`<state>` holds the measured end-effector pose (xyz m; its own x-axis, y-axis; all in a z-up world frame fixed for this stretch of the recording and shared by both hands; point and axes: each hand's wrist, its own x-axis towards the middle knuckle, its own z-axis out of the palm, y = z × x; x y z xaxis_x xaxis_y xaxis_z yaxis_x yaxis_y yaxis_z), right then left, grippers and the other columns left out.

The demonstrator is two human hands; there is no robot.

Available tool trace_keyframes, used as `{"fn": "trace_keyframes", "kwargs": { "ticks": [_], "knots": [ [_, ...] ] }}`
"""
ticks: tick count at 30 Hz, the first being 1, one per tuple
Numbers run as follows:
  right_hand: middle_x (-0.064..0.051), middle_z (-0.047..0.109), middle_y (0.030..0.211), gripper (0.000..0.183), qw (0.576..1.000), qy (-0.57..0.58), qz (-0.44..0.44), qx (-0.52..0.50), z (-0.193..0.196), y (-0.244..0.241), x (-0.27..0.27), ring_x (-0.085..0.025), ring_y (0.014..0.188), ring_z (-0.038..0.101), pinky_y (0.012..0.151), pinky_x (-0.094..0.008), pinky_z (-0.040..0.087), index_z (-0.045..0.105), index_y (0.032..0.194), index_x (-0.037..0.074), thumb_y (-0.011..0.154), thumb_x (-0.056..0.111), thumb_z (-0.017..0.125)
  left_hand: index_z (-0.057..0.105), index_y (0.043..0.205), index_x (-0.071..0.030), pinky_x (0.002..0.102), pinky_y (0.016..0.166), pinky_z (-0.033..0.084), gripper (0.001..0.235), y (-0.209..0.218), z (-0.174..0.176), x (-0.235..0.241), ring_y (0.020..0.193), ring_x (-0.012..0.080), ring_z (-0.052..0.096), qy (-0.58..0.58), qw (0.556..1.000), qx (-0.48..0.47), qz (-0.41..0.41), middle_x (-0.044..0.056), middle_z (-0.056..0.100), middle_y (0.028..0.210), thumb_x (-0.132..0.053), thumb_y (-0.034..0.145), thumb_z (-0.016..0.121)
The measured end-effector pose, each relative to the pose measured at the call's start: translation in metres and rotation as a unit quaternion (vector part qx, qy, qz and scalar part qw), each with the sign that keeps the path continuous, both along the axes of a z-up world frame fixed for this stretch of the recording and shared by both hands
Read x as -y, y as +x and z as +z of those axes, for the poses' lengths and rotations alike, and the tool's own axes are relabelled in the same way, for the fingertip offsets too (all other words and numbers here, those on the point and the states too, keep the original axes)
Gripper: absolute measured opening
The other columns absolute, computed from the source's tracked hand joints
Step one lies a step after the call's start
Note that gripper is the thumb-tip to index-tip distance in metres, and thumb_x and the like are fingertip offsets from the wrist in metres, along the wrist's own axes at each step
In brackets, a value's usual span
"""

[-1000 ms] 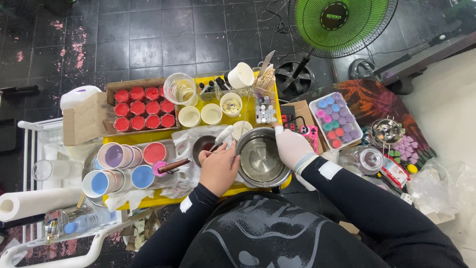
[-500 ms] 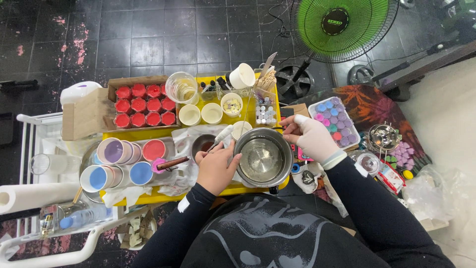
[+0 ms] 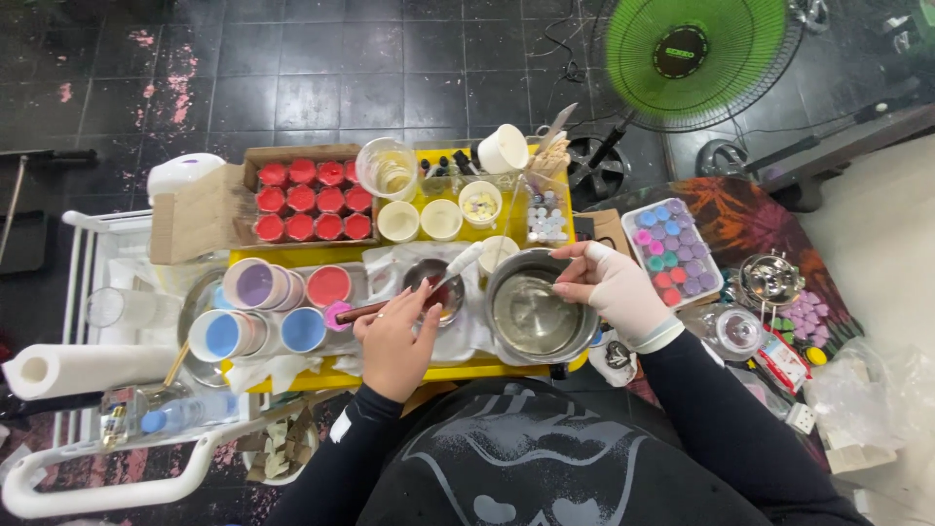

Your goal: The person stirs red melted wax in a small metal pot set over a larger pot, adds dye or scent from small bottles, and pours the wax into plastic cups on the work table. At the end the person tears a paper towel from a roll and wipes their gloved hand and the work surface.

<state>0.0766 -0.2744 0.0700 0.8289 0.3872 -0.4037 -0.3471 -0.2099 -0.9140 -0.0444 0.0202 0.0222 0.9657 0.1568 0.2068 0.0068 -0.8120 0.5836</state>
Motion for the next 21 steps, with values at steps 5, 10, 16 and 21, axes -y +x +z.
{"fn": "trace_keyframes", "kwargs": {
  "ticks": [5, 10, 16, 21],
  "knots": [
    [-0.001, 0.069, 0.082, 0.038, 0.981, -0.159, 0.028, 0.108, 0.006, -0.011, -0.040, -0.008, 0.071, 0.063, 0.066, -0.022, 0.052, 0.071, 0.122, 0.007, 0.085, 0.009, 0.079, 0.069, 0.130, -0.013, 0.043, 0.098, 0.030, 0.037, -0.031, 0.001, -0.044, 0.115, 0.0213, 0.066, -0.024, 0.997, 0.033, 0.058, 0.007, 0.075, 0.120, -0.033, 0.099, 0.061],
    [0.000, 0.070, 0.082, 0.030, 0.976, -0.153, 0.012, 0.152, 0.020, -0.036, -0.083, -0.007, 0.072, 0.064, 0.066, -0.023, 0.053, 0.073, 0.117, 0.009, 0.087, 0.010, 0.076, 0.077, 0.109, -0.016, 0.043, 0.091, 0.036, 0.022, -0.064, 0.009, -0.098, 0.099, 0.0211, 0.070, 0.058, 0.987, 0.044, 0.144, 0.003, 0.075, 0.103, -0.030, 0.096, 0.065],
    [-0.002, 0.077, 0.086, 0.026, 0.946, -0.118, 0.211, 0.216, 0.018, -0.063, -0.164, -0.012, 0.075, 0.071, 0.068, -0.027, 0.056, 0.075, 0.112, 0.012, 0.086, 0.013, 0.077, 0.072, 0.086, -0.014, 0.040, 0.064, 0.049, 0.016, -0.093, -0.034, -0.150, 0.073, 0.0255, 0.067, 0.109, 0.990, 0.004, -0.084, 0.004, 0.069, 0.088, -0.029, 0.086, 0.076],
    [-0.011, 0.072, 0.113, 0.037, 0.823, -0.057, 0.440, 0.354, -0.073, -0.083, -0.224, -0.032, 0.107, 0.067, 0.093, -0.040, 0.053, 0.071, 0.114, 0.011, 0.080, -0.002, 0.068, 0.071, 0.105, -0.011, 0.039, 0.067, 0.054, 0.018, -0.099, -0.082, -0.151, 0.078, 0.0279, 0.068, 0.061, 0.991, -0.001, -0.122, 0.005, 0.069, 0.098, -0.019, 0.089, 0.068]
  ]
}}
